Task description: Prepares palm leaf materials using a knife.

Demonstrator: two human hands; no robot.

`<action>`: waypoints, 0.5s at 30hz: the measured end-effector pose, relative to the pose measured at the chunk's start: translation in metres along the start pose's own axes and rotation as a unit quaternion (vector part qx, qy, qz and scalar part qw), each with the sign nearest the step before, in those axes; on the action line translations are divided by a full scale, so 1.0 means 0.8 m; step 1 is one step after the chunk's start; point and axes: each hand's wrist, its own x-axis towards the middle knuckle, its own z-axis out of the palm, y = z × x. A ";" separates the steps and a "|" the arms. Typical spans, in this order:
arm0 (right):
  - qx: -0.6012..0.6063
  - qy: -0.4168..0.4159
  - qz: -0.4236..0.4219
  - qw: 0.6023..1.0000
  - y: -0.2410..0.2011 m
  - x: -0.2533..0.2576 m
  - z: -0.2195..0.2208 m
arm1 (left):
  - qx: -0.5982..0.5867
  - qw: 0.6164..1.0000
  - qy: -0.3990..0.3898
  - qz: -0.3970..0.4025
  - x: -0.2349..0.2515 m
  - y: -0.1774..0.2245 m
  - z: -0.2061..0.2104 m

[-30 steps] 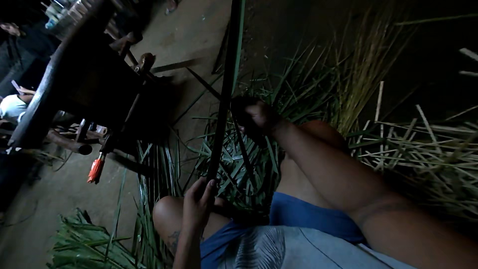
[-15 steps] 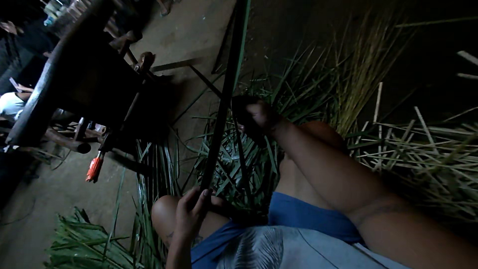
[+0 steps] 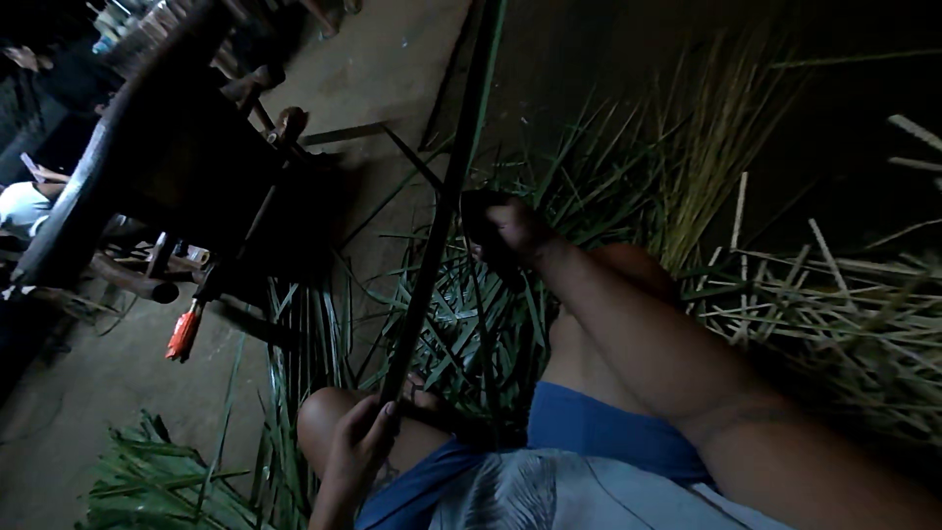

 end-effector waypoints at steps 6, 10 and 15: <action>0.003 0.026 0.002 1.000 0.002 0.001 0.000 | 0.012 0.999 0.008 -0.038 -0.018 0.000 -0.014; 0.015 0.044 0.013 0.999 0.003 0.004 -0.002 | 0.018 0.998 0.007 -0.053 -0.031 -0.005 -0.025; 0.021 0.062 0.017 0.998 0.001 0.003 0.000 | 0.028 0.996 -0.004 -0.084 -0.048 -0.008 -0.037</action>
